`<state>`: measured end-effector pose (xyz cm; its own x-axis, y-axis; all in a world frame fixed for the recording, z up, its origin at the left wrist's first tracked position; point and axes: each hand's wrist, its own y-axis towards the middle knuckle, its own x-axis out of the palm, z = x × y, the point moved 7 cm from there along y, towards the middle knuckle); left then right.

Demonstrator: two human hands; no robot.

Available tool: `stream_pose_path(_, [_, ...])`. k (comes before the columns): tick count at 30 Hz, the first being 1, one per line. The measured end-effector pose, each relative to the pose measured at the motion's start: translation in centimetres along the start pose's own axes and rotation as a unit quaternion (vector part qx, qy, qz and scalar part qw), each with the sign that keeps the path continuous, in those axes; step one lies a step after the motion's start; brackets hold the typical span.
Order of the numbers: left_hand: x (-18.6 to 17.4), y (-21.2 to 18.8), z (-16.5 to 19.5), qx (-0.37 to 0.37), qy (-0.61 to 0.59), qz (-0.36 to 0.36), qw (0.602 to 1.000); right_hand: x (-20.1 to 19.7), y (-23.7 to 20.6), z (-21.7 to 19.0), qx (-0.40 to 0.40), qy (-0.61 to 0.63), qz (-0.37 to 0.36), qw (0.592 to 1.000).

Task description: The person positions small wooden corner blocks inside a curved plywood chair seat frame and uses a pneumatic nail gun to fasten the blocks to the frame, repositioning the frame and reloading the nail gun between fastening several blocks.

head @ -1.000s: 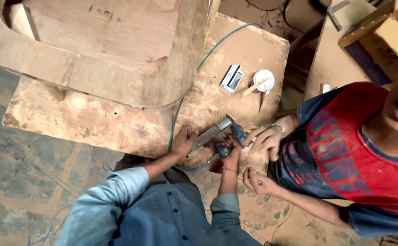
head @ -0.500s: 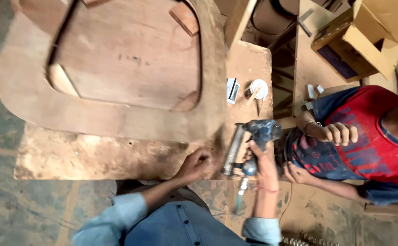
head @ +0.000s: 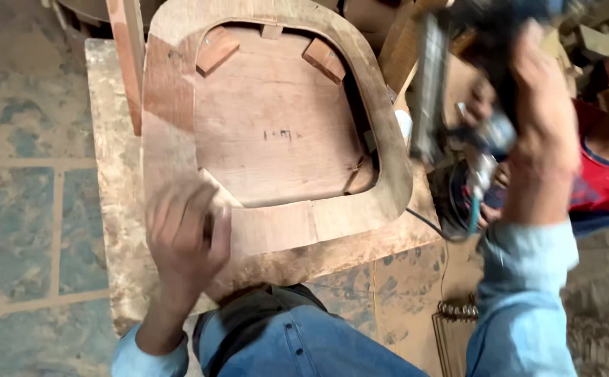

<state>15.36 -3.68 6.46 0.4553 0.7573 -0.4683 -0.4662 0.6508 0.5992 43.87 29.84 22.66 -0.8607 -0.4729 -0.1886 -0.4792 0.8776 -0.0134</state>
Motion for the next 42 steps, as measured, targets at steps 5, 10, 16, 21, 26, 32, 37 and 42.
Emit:
stream_pose_path(5, [0.8,2.7,-2.8,0.022,0.072,-0.082,0.994,9.1,11.8,2.0,0.038,0.038,-0.087,0.995])
stream_pose_path(10, [0.4,2.4,-3.8,0.012,0.058,-0.074,0.995,13.4,18.0,6.1,0.070,-0.071,-0.022,0.995])
stream_pose_path(16, [0.2,3.0,-4.3,0.002,0.035,-0.076,0.996,15.8,20.4,10.1,0.096,-0.083,-0.001,0.992])
stream_pose_path(21, [0.3,3.4,-4.5,0.001,0.009,-0.074,0.997,15.4,21.2,10.8,0.100,-0.100,0.026,0.990])
stream_pose_path(26, [0.6,3.3,-4.7,0.003,0.003,-0.079,0.997,14.9,21.1,10.3,0.085,-0.107,0.035,0.990])
stream_pose_path(32, [1.1,3.3,-4.7,-0.005,0.016,-0.095,0.995,14.7,20.8,10.7,0.101,-0.104,0.043,0.989])
stream_pose_path(37, [1.2,3.7,-3.8,0.011,0.026,-0.120,0.992,14.5,20.6,10.9,0.118,-0.109,0.033,0.986])
stream_pose_path(42, [3.5,6.0,-5.0,0.040,0.077,-0.249,0.965,14.6,20.7,11.6,0.084,-0.095,0.024,0.992])
